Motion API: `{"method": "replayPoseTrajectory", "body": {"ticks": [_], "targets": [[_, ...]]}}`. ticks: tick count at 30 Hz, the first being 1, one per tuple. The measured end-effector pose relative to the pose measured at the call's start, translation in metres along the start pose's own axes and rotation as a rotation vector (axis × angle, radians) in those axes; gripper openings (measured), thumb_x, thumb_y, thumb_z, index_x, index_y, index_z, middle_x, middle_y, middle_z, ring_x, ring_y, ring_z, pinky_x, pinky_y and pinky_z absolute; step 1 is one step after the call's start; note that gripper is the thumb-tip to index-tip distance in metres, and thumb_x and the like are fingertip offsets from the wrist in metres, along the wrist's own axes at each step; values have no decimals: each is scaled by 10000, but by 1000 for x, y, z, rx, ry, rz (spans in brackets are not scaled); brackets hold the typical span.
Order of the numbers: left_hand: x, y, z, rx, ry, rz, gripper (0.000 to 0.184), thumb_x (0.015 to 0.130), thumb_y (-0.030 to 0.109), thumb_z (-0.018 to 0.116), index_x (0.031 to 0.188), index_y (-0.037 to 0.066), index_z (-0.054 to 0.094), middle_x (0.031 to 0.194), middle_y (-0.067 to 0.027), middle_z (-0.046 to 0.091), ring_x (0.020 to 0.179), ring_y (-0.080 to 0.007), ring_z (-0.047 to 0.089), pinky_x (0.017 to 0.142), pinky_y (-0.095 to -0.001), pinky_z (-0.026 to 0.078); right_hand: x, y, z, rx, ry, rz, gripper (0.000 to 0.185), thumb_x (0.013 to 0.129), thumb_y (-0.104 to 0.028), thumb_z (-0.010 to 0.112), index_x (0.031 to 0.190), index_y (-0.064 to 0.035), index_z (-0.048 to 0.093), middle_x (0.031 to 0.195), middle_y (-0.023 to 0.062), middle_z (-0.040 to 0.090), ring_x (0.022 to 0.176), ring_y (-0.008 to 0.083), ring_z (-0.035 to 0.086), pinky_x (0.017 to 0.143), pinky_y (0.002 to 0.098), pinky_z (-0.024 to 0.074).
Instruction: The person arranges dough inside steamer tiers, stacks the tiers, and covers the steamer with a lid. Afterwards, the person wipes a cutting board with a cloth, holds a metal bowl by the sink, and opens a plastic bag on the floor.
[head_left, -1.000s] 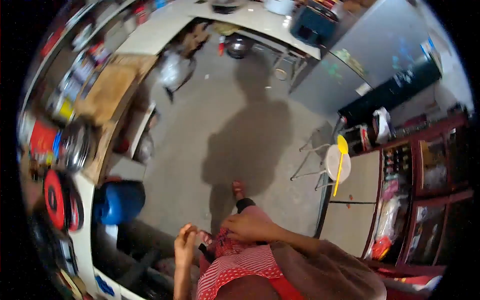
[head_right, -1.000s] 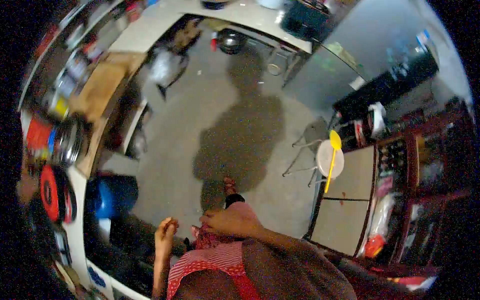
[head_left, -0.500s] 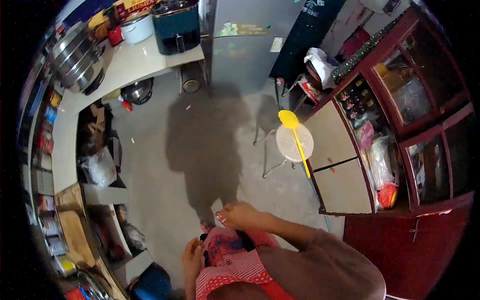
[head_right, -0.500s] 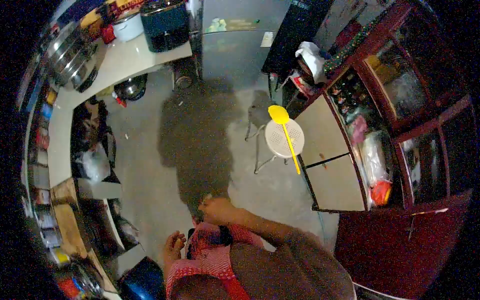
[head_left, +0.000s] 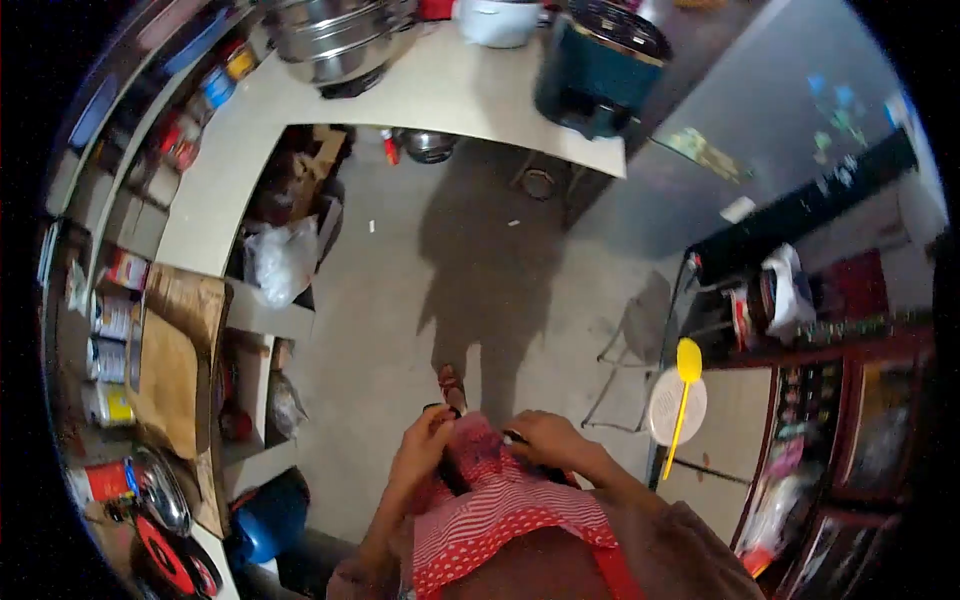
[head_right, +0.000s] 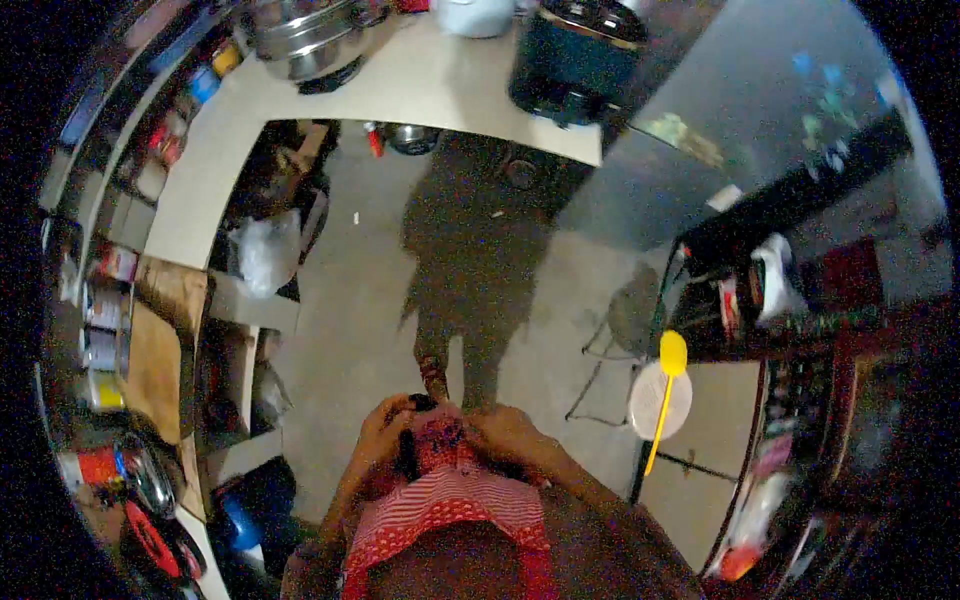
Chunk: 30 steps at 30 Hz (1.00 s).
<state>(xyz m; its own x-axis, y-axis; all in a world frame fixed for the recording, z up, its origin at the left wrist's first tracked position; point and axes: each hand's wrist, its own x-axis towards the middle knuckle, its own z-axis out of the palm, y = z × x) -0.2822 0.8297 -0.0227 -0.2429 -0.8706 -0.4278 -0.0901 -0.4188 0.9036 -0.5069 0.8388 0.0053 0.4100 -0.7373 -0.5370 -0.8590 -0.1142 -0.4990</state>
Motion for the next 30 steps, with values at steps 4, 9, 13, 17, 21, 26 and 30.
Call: {"method": "replayPoseTrajectory", "body": {"ticks": [4, 9, 13, 17, 21, 26, 30], "targets": [[50, 39, -23, -22, 119, 20, 305, 822, 132, 499, 1094, 0, 460, 957, -83, 551, 867, -126, 514, 768, -236, 407, 63, 4, -65, -106, 46, -196, 309, 762, -297, 497, 986, -86, 525, 908, 144, 553, 830, 312, 534, 695, 403, 444], [99, 49, -38, -73, 242, 25, 317, 808, 142, 521, 1087, 4, 463, 943, -94, 564, 850, -134, 533, 753, -245, 418, 122, 1, -125, -153, -50, -172, 317, 735, -244, 535, 1018, -104, 511, 945, 134, 540, 879, 299, 523, 725, 375, 441], [136, 33, -32, -175, 405, -22, 323, 793, 143, 538, 1077, 5, 470, 906, -100, 579, 824, -140, 551, 731, -255, 433, 170, 22, -152, -136, -59, -369, 307, 730, -218, 542, 997, -70, 505, 958, 135, 524, 871, 303, 521, 718, 369, 443], [181, 24, -11, -315, 613, -80, 304, 790, 143, 538, 1060, 15, 485, 885, -99, 587, 808, -150, 564, 714, -258, 440, 230, 48, -194, -176, -231, -498, 298, 729, -209, 546, 985, -63, 504, 988, 129, 510, 876, 309, 518, 722, 367, 440], [242, 11, 27, -323, 830, -237, 307, 796, 122, 525, 1075, 5, 476, 936, -128, 584, 848, -177, 571, 721, -276, 445, 328, 110, -227, -348, -434, -751, 318, 731, -226, 552, 1000, -62, 504, 1013, 130, 511, 885, 303, 519, 726, 365, 439], [323, 19, 53, -547, 904, -103, 281, 800, 122, 528, 1047, -5, 488, 879, -139, 588, 825, -183, 574, 697, -281, 447, 409, 123, -238, -168, -566, -394, 353, 768, -269, 526, 1047, -57, 483, 1053, 167, 501, 941, 319, 503, 809, 394, 391], [383, -20, 40, -411, 853, -158, 299, 790, 147, 535, 1042, -7, 487, 910, -163, 577, 824, -243, 574, 706, -313, 446, 445, 170, -190, -80, -587, -177, 358, 797, -288, 508, 1049, -35, 478, 1009, 169, 524, 924, 269, 522, 778, 356, 407]]}}
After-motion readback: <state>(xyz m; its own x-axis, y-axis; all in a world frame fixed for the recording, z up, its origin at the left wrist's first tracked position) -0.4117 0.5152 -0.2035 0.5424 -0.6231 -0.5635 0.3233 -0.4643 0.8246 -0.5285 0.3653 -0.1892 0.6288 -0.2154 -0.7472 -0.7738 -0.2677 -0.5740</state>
